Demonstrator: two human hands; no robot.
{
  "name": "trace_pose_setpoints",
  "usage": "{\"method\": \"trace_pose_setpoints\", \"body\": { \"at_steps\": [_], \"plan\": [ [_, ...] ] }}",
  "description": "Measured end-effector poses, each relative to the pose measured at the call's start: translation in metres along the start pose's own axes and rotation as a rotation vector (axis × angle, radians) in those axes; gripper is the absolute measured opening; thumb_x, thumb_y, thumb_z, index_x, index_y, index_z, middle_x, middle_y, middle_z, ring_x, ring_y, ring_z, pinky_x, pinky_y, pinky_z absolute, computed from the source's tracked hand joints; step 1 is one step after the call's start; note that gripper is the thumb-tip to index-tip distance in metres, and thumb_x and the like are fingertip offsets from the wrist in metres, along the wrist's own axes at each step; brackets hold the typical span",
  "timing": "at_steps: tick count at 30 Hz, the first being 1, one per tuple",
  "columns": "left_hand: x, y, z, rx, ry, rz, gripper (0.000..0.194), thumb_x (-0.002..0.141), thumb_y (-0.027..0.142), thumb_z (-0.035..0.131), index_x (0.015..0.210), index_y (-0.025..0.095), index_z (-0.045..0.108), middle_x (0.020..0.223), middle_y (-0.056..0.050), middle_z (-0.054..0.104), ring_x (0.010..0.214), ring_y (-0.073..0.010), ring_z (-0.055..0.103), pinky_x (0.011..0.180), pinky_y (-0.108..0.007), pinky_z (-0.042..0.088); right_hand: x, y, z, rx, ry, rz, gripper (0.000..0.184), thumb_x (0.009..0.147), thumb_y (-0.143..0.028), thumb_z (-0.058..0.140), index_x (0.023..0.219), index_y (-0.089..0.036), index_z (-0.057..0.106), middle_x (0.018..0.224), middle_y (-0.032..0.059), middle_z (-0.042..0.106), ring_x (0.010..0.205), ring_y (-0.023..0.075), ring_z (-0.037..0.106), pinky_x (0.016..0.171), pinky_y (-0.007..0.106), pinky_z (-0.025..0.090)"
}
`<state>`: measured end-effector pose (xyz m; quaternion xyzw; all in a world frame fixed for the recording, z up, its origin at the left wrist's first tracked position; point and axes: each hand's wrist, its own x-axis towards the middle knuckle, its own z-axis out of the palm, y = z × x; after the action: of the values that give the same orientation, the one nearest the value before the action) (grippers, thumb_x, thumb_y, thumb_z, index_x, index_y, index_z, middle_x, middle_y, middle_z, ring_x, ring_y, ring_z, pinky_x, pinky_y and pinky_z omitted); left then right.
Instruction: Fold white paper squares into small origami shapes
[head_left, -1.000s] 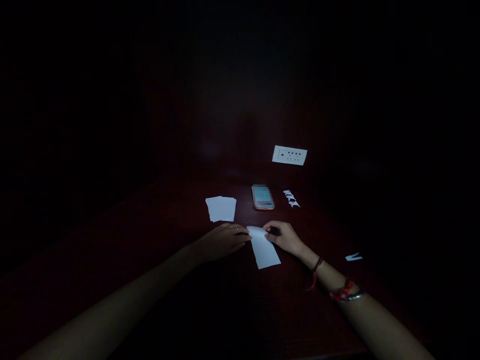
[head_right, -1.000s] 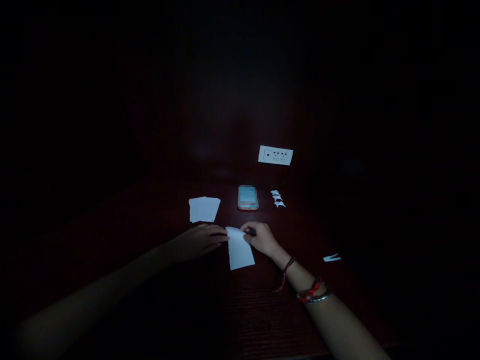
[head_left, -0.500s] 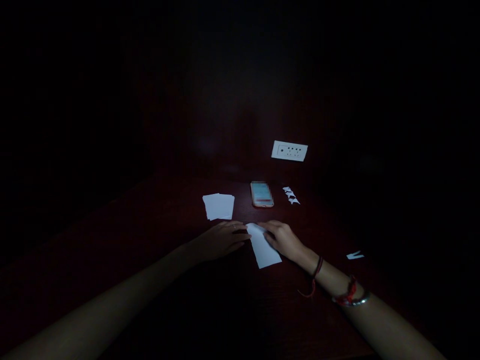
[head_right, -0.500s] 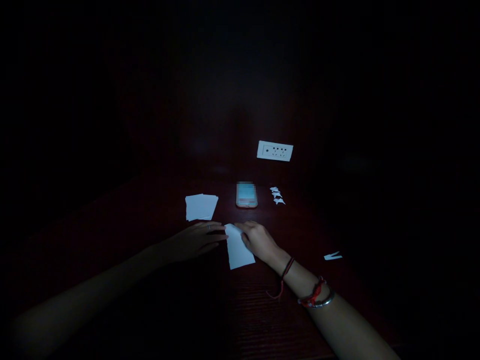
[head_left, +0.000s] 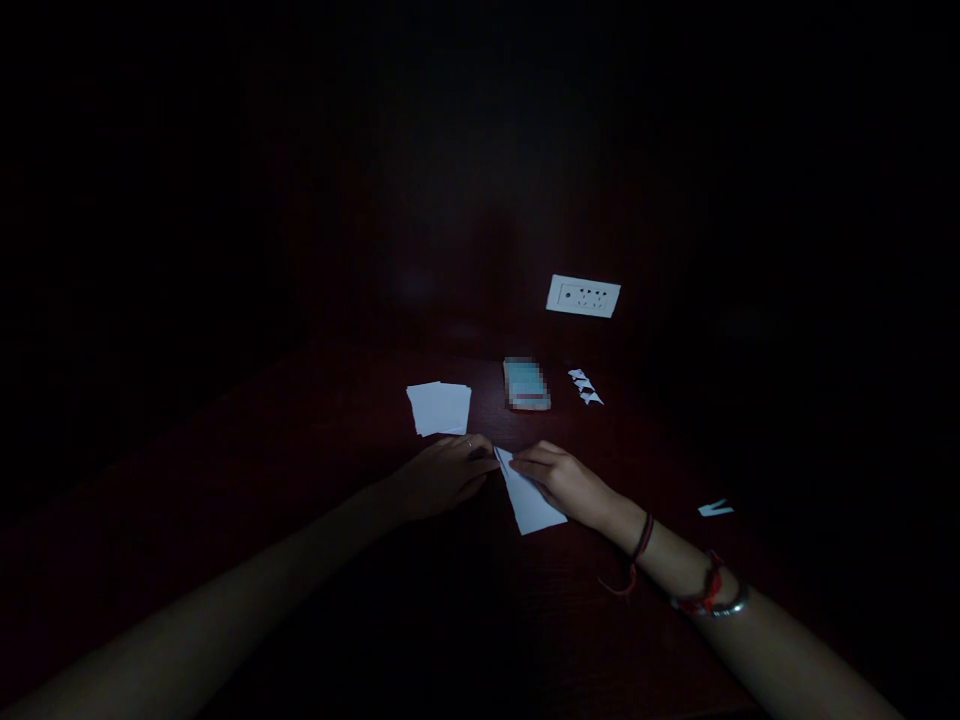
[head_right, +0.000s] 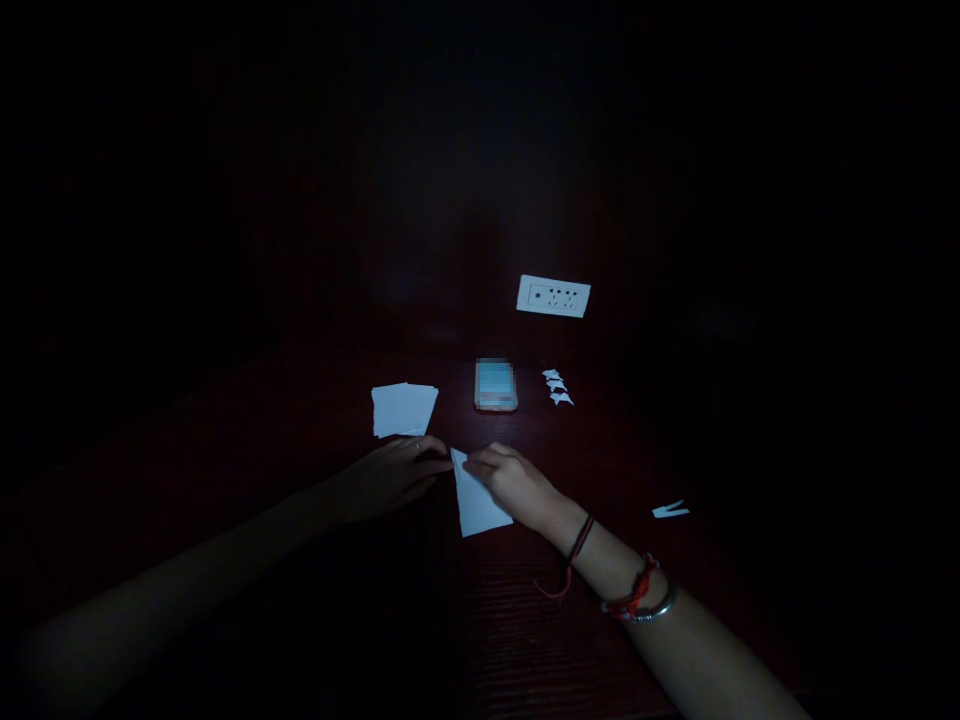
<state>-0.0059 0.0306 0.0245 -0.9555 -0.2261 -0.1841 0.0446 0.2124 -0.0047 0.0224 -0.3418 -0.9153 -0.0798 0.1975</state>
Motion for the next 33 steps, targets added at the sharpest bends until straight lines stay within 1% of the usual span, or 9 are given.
{"method": "trace_pose_setpoints", "body": {
  "at_steps": [5,11,15,17,20,22,26,30,33],
  "plan": [
    [0.000,0.000,0.002,0.010,0.024,0.006,0.024,0.082,0.018,0.041,0.102,0.023,0.052,0.117,-0.002,0.042,0.101,-0.0174,0.044,0.084,-0.032,0.035,-0.002,0.001,0.003,-0.065,-0.035,-0.022,0.027,0.085,-0.017,0.038,0.108,-0.016,0.052,0.100,0.0055,0.056,0.090,0.0151,0.047,0.080,0.028,0.043],
    [-0.003,-0.008,0.012,-0.010,-0.005,0.047,0.028,0.085,0.019,0.036,0.111,0.023,0.046,0.123,0.001,0.041,0.097,-0.0138,0.049,0.085,-0.029,0.037,-0.003,0.000,0.004,-0.077,-0.051,-0.066,0.030,0.086,-0.015,0.035,0.113,-0.014,0.047,0.106,0.0070,0.054,0.097,0.0157,0.044,0.081,0.027,0.044],
    [-0.003,-0.008,0.011,-0.009,0.020,0.053,0.029,0.084,0.019,0.037,0.111,0.022,0.046,0.125,-0.001,0.039,0.103,-0.0155,0.045,0.088,-0.031,0.035,-0.003,0.000,0.003,-0.041,0.007,-0.001,0.031,0.084,-0.014,0.038,0.114,-0.014,0.046,0.109,0.0091,0.052,0.101,0.0159,0.043,0.084,0.028,0.042],
    [-0.002,-0.006,0.009,0.005,0.036,0.057,0.029,0.083,0.018,0.039,0.110,0.023,0.047,0.128,-0.002,0.034,0.109,-0.0183,0.040,0.089,-0.034,0.034,-0.003,0.000,0.001,-0.012,0.038,0.044,0.031,0.083,-0.012,0.039,0.113,-0.015,0.047,0.108,0.0093,0.052,0.099,0.0160,0.045,0.084,0.029,0.042],
    [0.000,-0.003,0.004,0.023,0.048,0.067,0.031,0.080,0.015,0.042,0.108,0.024,0.049,0.134,-0.002,0.024,0.117,-0.0234,0.029,0.089,-0.038,0.033,-0.003,0.000,-0.003,0.054,0.089,0.125,0.028,0.081,-0.010,0.040,0.107,-0.015,0.050,0.098,0.0081,0.056,0.091,0.0158,0.049,0.080,0.030,0.044],
    [0.001,-0.002,0.001,0.020,0.051,0.067,0.030,0.078,0.014,0.044,0.105,0.024,0.050,0.135,-0.002,0.020,0.120,-0.0253,0.024,0.089,-0.040,0.033,-0.003,0.000,-0.004,0.080,0.116,0.176,0.024,0.079,-0.009,0.042,0.100,-0.015,0.053,0.091,0.0074,0.058,0.086,0.0158,0.050,0.077,0.030,0.044],
    [0.001,0.001,0.000,0.013,0.034,0.070,0.032,0.078,0.013,0.045,0.107,0.025,0.049,0.135,-0.002,0.020,0.120,-0.0263,0.023,0.089,-0.042,0.032,-0.003,0.003,-0.001,0.077,0.114,0.212,0.019,0.078,-0.008,0.044,0.091,-0.014,0.056,0.084,0.0070,0.058,0.082,0.0156,0.051,0.075,0.028,0.044],
    [0.000,0.001,0.004,0.010,0.028,0.081,0.039,0.077,0.011,0.046,0.112,0.028,0.045,0.132,-0.003,0.023,0.118,-0.0251,0.026,0.090,-0.042,0.032,-0.004,0.008,0.004,0.131,0.123,0.257,0.022,0.078,-0.008,0.043,0.094,-0.014,0.058,0.086,0.0068,0.059,0.081,0.0143,0.053,0.074,0.026,0.044],
    [-0.003,-0.001,0.009,0.005,0.024,0.106,0.039,0.079,0.014,0.046,0.114,0.031,0.044,0.133,-0.003,0.022,0.119,-0.0257,0.024,0.090,-0.042,0.031,-0.005,0.011,0.005,0.183,0.142,0.291,0.025,0.078,-0.008,0.043,0.095,-0.015,0.059,0.086,0.0062,0.060,0.078,0.0136,0.055,0.071,0.024,0.044]
  ]
}}
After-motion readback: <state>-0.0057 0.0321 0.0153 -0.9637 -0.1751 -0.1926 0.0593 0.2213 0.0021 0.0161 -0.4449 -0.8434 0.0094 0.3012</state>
